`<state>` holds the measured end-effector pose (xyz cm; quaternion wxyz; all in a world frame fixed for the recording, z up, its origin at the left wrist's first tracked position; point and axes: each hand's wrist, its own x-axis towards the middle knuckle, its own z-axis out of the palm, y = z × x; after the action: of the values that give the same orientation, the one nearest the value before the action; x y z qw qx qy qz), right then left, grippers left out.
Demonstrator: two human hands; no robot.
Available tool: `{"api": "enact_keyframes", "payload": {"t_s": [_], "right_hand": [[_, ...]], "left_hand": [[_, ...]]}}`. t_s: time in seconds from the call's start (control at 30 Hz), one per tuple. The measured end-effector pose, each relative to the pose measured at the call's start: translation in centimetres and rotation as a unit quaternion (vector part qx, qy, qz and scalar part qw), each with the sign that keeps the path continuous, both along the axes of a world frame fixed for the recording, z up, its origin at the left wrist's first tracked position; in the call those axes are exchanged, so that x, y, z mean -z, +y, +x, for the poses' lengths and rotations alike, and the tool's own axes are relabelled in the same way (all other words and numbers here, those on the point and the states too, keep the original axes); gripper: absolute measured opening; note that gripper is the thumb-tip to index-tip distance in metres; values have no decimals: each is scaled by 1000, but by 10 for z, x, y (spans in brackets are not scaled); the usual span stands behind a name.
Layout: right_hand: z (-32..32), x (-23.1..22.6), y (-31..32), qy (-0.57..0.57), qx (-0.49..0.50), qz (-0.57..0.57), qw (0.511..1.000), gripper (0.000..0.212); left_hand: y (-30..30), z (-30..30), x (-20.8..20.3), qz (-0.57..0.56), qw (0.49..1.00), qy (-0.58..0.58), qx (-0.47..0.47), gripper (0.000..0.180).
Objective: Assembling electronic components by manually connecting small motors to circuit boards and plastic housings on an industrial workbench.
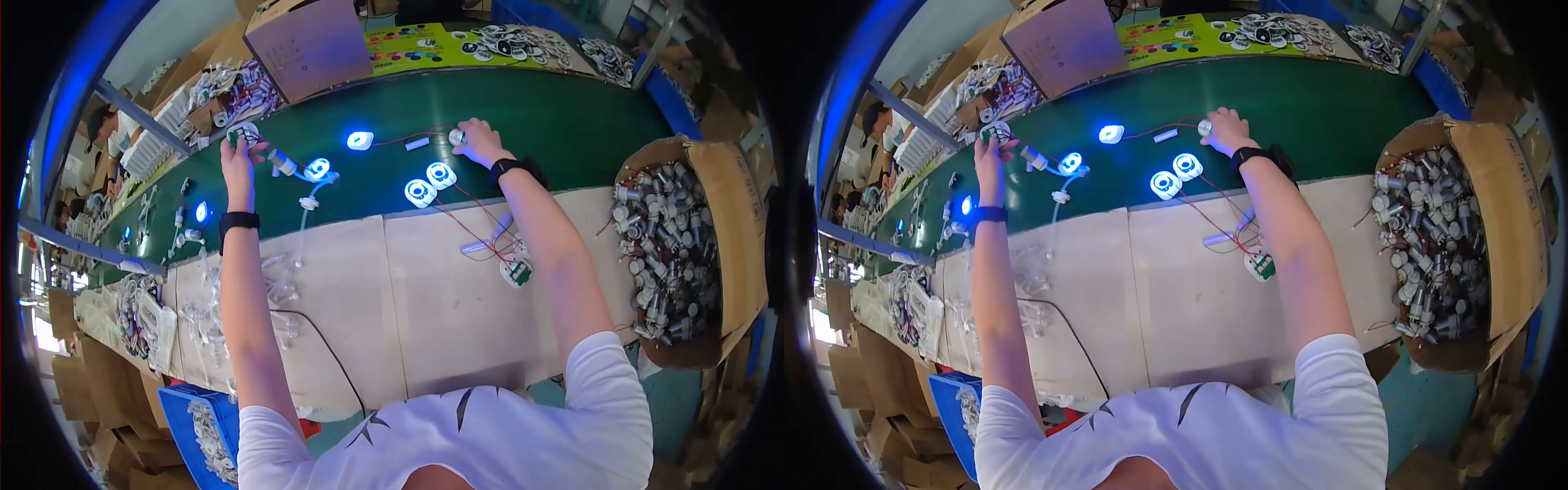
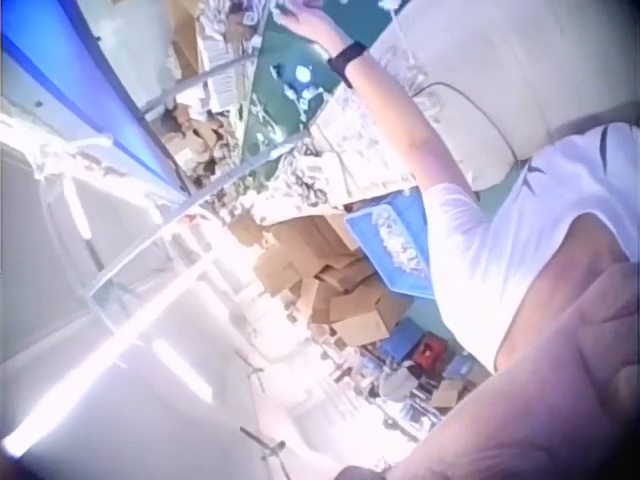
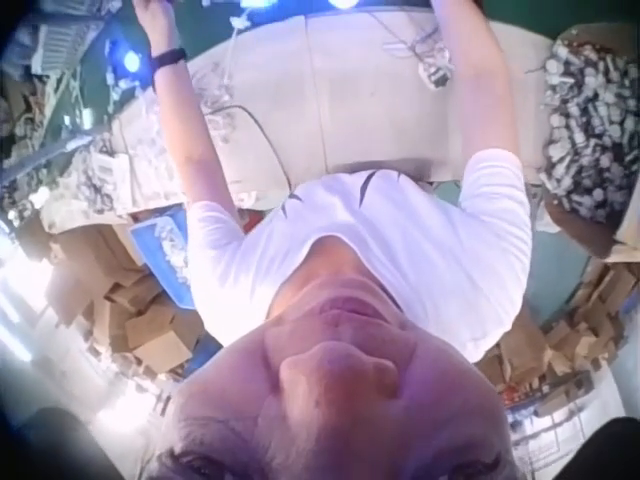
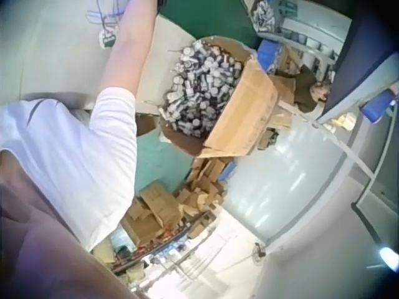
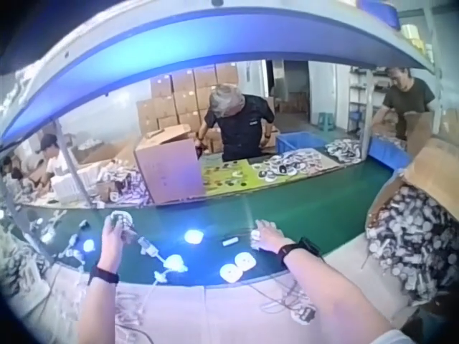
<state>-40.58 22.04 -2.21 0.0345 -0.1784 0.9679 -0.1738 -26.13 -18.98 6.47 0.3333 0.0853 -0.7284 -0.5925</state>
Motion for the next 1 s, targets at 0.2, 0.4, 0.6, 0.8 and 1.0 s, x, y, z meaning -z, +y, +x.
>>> {"api": "enact_keyframes", "payload": {"t_s": [0.2,0.4,0.6,0.8,1.0], "right_hand": [[24,-39,23,57,6,116,992,46],[96,-70,109,85,95,141,982,39],[217,-59,212,16,135,56,989,40],[250,-92,284,363,358,58,859,54],[195,-121,337,299,415,96,854,84]], "left_hand": [[-58,-45,64,-274,924,-208,-169,28],[-32,-22,96,-392,900,-179,-62,36],[90,11,69,-440,879,-102,155,28],[289,57,8,-439,829,-30,345,32],[502,11,11,-343,807,124,465,48]]}}
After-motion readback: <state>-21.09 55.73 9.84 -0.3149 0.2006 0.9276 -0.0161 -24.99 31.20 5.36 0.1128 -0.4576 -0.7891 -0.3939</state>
